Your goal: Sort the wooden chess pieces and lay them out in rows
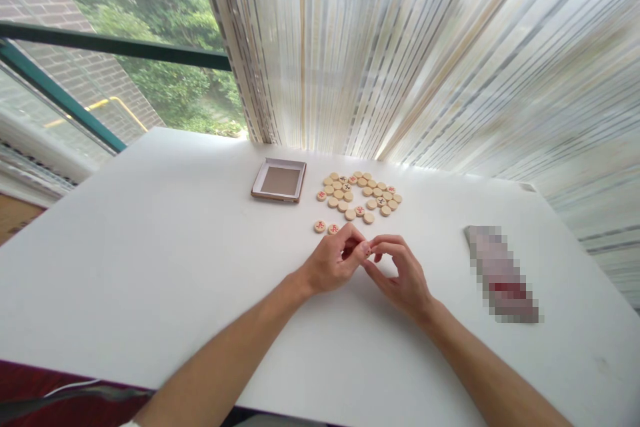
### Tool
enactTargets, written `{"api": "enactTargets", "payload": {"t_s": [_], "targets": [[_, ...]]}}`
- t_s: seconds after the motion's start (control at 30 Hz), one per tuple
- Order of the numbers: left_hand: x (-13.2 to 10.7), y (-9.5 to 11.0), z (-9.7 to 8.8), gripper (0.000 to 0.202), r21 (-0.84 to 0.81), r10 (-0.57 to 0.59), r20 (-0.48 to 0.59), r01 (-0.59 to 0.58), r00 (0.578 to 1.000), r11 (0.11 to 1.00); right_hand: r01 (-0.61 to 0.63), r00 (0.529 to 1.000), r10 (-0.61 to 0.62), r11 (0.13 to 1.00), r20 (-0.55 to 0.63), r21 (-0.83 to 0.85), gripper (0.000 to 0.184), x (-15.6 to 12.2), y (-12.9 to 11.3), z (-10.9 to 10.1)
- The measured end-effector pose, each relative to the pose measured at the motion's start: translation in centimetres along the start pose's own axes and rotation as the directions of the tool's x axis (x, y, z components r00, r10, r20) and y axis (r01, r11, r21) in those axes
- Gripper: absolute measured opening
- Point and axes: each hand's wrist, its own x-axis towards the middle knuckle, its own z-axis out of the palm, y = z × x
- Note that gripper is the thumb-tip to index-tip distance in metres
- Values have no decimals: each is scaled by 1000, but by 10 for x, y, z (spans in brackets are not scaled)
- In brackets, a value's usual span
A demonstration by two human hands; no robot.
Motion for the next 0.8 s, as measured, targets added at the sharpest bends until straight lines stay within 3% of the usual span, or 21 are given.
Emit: {"api": "enactTargets", "payload": {"t_s": [0.17,0.47,0.57,0.67,0.73,0.8], "targets": [[-2,0,0,21,62,21,-4,-21,1000,998,9,998,-10,1000,-67,-6,34,-1,-5,1],[-2,2,-3,22,215,38,-16,-33,999,976,15,998,-20,997,-63,-77,35,2,-12,6],[0,5,-12,23,314,38,-37,-25,999,949,21,998,-27,994,-54,-107,37,2,-13,5],[4,7,-33,19,488,154,-104,-84,983,869,15,998,-22,992,-60,-122,36,5,-9,1],[7,6,-51,20,638,258,-56,-164,965,753,19,996,-30,992,-81,-126,33,8,-3,-2],[9,2,-67,25,722,259,-1,-179,966,669,18,993,-34,991,-113,-134,31,13,5,-5]]}}
